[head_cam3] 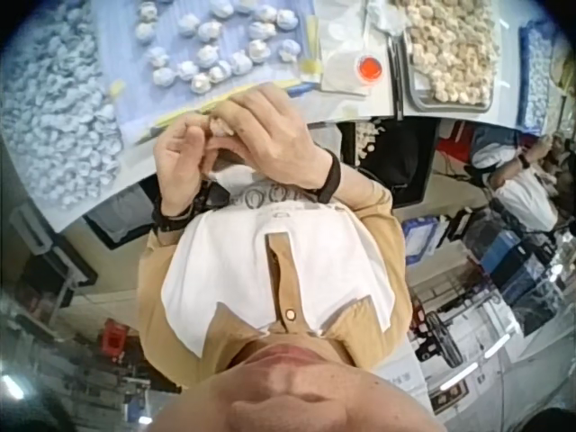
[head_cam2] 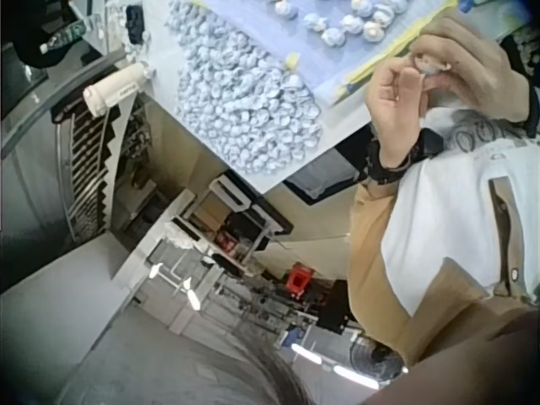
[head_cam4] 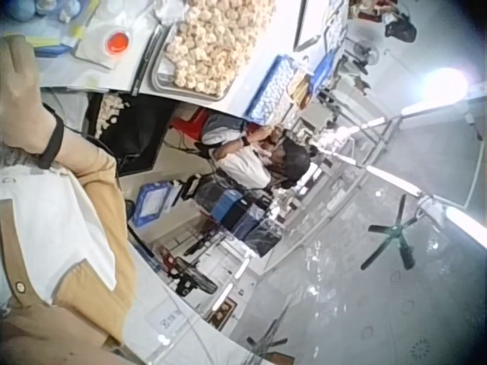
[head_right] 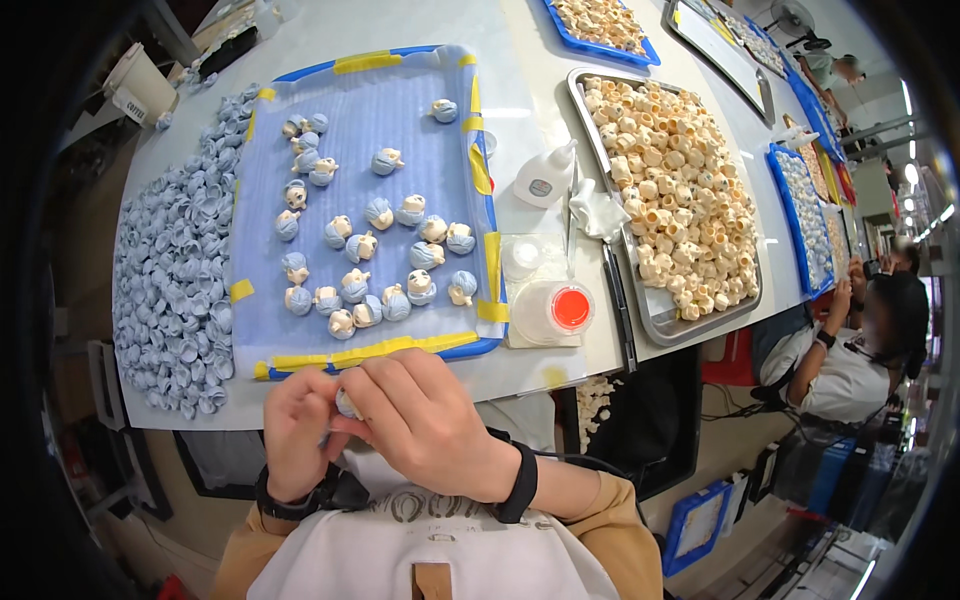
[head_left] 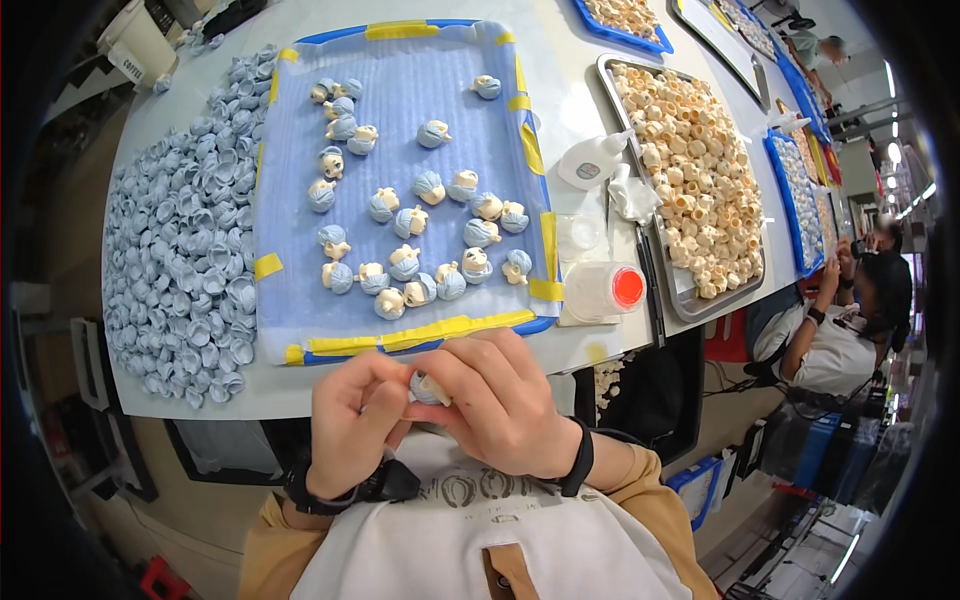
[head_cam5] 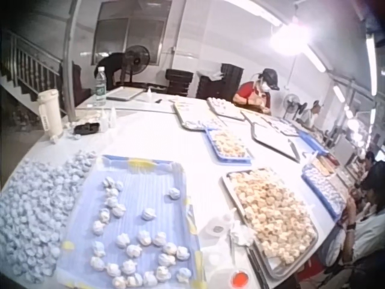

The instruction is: The person assembles small doll figures by attaching light blue hair pieces to beige head bodies. They repeatedly pick up a hair piece and a head, apply glue from a bottle to the head, and press the hair piece onto it. The completed figures are placed on a blue tray on the table.

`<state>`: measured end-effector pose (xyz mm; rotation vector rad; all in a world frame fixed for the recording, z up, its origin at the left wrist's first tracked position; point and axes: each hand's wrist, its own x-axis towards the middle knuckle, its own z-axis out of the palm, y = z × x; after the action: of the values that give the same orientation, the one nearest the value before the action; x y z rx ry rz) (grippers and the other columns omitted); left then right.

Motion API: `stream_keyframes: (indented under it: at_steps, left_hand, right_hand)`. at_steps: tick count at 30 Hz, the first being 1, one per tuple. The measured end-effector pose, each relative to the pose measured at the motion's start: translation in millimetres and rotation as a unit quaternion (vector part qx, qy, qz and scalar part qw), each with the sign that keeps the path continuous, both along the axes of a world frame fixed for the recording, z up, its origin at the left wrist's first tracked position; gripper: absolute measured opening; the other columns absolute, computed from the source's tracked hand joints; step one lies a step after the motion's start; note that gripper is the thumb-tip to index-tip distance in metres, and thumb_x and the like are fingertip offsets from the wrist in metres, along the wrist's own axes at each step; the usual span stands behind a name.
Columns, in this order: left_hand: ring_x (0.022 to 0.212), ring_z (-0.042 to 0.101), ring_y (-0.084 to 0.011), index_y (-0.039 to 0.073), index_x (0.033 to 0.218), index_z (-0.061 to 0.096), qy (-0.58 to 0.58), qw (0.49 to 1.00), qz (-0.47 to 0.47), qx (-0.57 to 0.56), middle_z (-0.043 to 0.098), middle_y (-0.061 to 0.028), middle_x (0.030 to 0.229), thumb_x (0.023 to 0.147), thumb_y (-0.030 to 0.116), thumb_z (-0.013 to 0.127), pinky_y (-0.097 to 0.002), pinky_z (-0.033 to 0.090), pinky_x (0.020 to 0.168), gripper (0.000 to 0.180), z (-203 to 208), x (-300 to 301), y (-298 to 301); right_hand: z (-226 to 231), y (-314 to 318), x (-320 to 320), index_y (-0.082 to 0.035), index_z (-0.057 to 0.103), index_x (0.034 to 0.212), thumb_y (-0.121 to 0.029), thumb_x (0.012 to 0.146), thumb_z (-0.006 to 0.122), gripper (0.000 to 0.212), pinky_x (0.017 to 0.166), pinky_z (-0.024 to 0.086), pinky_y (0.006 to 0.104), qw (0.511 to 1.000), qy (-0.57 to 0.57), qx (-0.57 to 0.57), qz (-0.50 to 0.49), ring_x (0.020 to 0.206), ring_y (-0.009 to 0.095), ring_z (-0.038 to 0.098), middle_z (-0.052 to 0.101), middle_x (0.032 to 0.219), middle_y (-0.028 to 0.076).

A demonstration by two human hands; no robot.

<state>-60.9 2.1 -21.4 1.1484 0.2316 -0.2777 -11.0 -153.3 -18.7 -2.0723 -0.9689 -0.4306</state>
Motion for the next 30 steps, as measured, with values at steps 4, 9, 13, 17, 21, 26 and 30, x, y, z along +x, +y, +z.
stream_keyframes:
  at_steps: [4, 9, 13, 17, 21, 26, 30]
  left_hand:
    - [0.04, 0.031, -0.004, 0.001, 0.071, 0.044, -0.094, 0.977, 0.083, 0.17, 0.044, -0.0003, 0.06, 0.09, 0.032, 0.04, -0.018, 0.022, 0.036, 0.037, 14.0, -13.4, 21.3]
    - [0.084, 0.04, -0.0159, -0.001, 0.096, 0.038, -0.219, 0.843, 0.277, -0.406, 0.036, -0.0096, 0.095, 0.087, 0.005, 0.041, -0.0274, 0.037, 0.072, 0.011, 9.4, -7.7, 83.4]
    - [0.093, 0.05, -0.0227, -0.003, 0.11, 0.035, -0.005, 0.858, 0.25, -0.449, 0.043, -0.0208, 0.109, 0.089, 0.007, 0.039, -0.0339, 0.047, 0.073, 0.024, 24.4, 10.3, 30.7]
    - [0.065, 0.054, -0.0188, -0.005, 0.116, 0.033, -0.094, 0.936, -0.089, -0.328, 0.051, -0.0265, 0.095, 0.089, 0.017, 0.043, -0.0269, 0.046, 0.051, 0.036, 3.9, 5.7, 22.9]
    - [0.056, 0.054, -0.017, -0.006, 0.113, 0.036, -0.039, 0.972, -0.118, -0.198, 0.054, -0.0286, 0.091, 0.087, 0.023, 0.047, -0.0231, 0.042, 0.045, 0.04, 3.7, 10.3, 11.2]
    - [0.065, 0.056, -0.0177, -0.006, 0.113, 0.04, 0.006, 0.97, -0.11, -0.214, 0.054, -0.0294, 0.098, 0.087, 0.019, 0.045, -0.0225, 0.045, 0.052, 0.037, 11.0, 20.5, -0.5]
    - [0.072, 0.057, -0.0175, -0.006, 0.115, 0.04, 0.052, 0.975, -0.085, -0.199, 0.055, -0.0233, 0.096, 0.088, 0.012, 0.042, -0.0224, 0.047, 0.06, 0.033, 7.9, 22.3, -4.8]
  right_hand:
    - [0.3, 11.5, 13.6, 0.001, 0.055, 0.09, -0.024, 0.069, 0.066, 0.035, 0.057, 0.039, 0.0328, 0.999, 0.026, 0.008, 0.023, 0.064, 0.024, 0.049, 0.053, 0.078, 0.009]
    - [-0.9, 45.6, 21.3, 0.003, 0.054, 0.097, -0.017, 0.068, 0.063, 0.036, 0.064, 0.038, 0.0323, 0.98, 0.055, -0.186, -0.037, 0.083, 0.022, 0.048, 0.052, 0.087, 0.008]
    - [15.0, 27.4, 11.4, 0.001, 0.056, 0.096, -0.01, 0.065, 0.059, 0.032, 0.068, 0.04, 0.0318, 0.99, 0.04, -0.117, -0.066, 0.087, 0.023, 0.05, 0.053, 0.097, 0.01]
    - [48.3, -84.5, 17.9, -0.003, 0.062, 0.091, -0.003, 0.073, 0.058, 0.019, 0.066, 0.045, 0.0315, 0.979, 0.054, -0.093, -0.171, 0.073, 0.021, 0.057, 0.061, 0.079, 0.008]
    - [18.4, -217.6, 36.7, 0.0, 0.061, 0.089, -0.015, 0.072, 0.065, 0.023, 0.065, 0.044, 0.0335, 0.844, 0.153, -0.173, -0.485, 0.07, 0.024, 0.057, 0.061, 0.08, 0.014]
    - [-16.7, -239.5, 52.6, 0.001, 0.061, 0.088, -0.009, 0.071, 0.063, 0.02, 0.064, 0.044, 0.0317, 0.872, 0.106, -0.172, -0.446, 0.07, 0.024, 0.057, 0.061, 0.081, 0.013]
    - [-6.5, -221.7, 36.3, 0.0, 0.059, 0.097, -0.007, 0.076, 0.062, 0.023, 0.058, 0.043, 0.0237, 0.863, 0.062, -0.039, -0.5, 0.068, 0.012, 0.055, 0.059, 0.08, 0.008]
